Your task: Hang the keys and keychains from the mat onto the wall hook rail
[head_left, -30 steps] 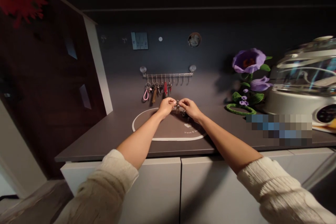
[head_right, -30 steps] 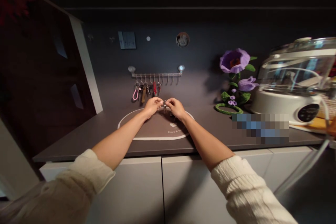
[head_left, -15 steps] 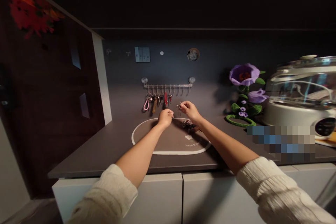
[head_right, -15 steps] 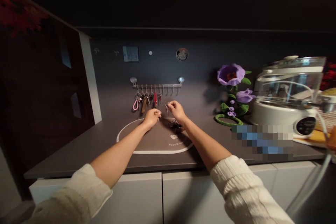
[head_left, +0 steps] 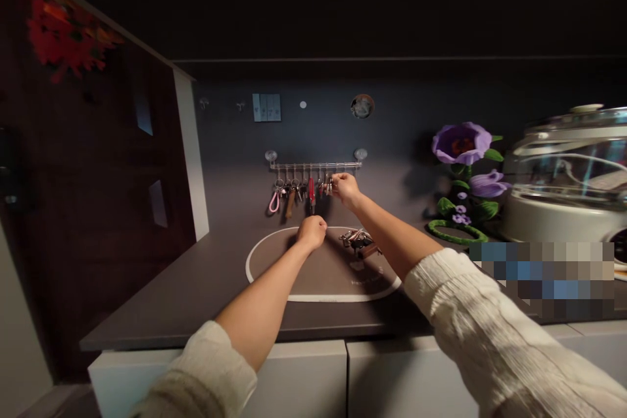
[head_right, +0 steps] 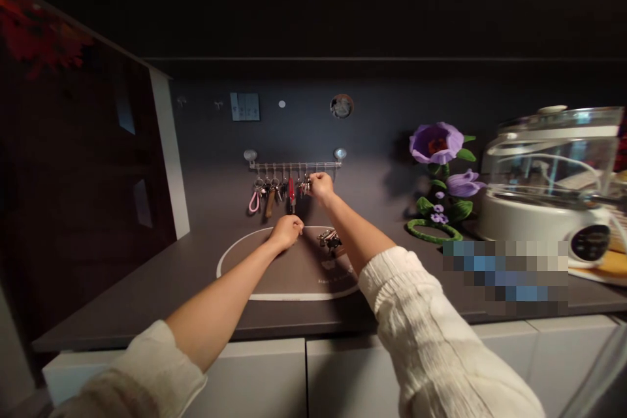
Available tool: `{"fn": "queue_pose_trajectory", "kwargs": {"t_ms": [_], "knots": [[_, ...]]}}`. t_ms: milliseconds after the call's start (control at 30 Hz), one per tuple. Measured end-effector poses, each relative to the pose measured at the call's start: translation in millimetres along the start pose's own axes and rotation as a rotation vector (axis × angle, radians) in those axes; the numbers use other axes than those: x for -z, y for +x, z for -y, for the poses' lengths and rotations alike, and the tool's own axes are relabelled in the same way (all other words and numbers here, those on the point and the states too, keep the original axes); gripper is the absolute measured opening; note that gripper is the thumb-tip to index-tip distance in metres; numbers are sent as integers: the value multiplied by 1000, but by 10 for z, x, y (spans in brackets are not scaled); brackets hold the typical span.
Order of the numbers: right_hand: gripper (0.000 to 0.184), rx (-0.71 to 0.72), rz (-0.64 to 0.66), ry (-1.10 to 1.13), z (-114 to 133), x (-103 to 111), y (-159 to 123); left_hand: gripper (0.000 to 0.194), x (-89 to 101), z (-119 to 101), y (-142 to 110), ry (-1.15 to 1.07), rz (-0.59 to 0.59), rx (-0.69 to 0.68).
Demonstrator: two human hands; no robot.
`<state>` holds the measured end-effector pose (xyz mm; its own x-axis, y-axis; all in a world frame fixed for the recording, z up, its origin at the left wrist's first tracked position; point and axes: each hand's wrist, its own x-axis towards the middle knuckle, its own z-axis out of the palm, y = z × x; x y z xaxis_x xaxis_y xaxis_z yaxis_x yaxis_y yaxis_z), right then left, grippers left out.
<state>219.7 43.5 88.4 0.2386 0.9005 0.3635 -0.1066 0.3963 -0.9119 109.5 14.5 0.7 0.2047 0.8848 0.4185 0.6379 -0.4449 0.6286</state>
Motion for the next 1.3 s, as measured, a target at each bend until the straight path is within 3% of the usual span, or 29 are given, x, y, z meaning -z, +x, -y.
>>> {"fn": "queue_pose_trajectory", "kwargs": {"t_ms": [400,933,1300], "knots": [[16,-113,-101,73,-29,-75,132,18,21,-7,-5,20,-9,12],[17,-155,-58,62,-223,-16,122,17,42,-12,-9,67,-3,28],[12,-158,-10,-113,-153,149,-21,18,33,1,8,71,14,-29]]}}
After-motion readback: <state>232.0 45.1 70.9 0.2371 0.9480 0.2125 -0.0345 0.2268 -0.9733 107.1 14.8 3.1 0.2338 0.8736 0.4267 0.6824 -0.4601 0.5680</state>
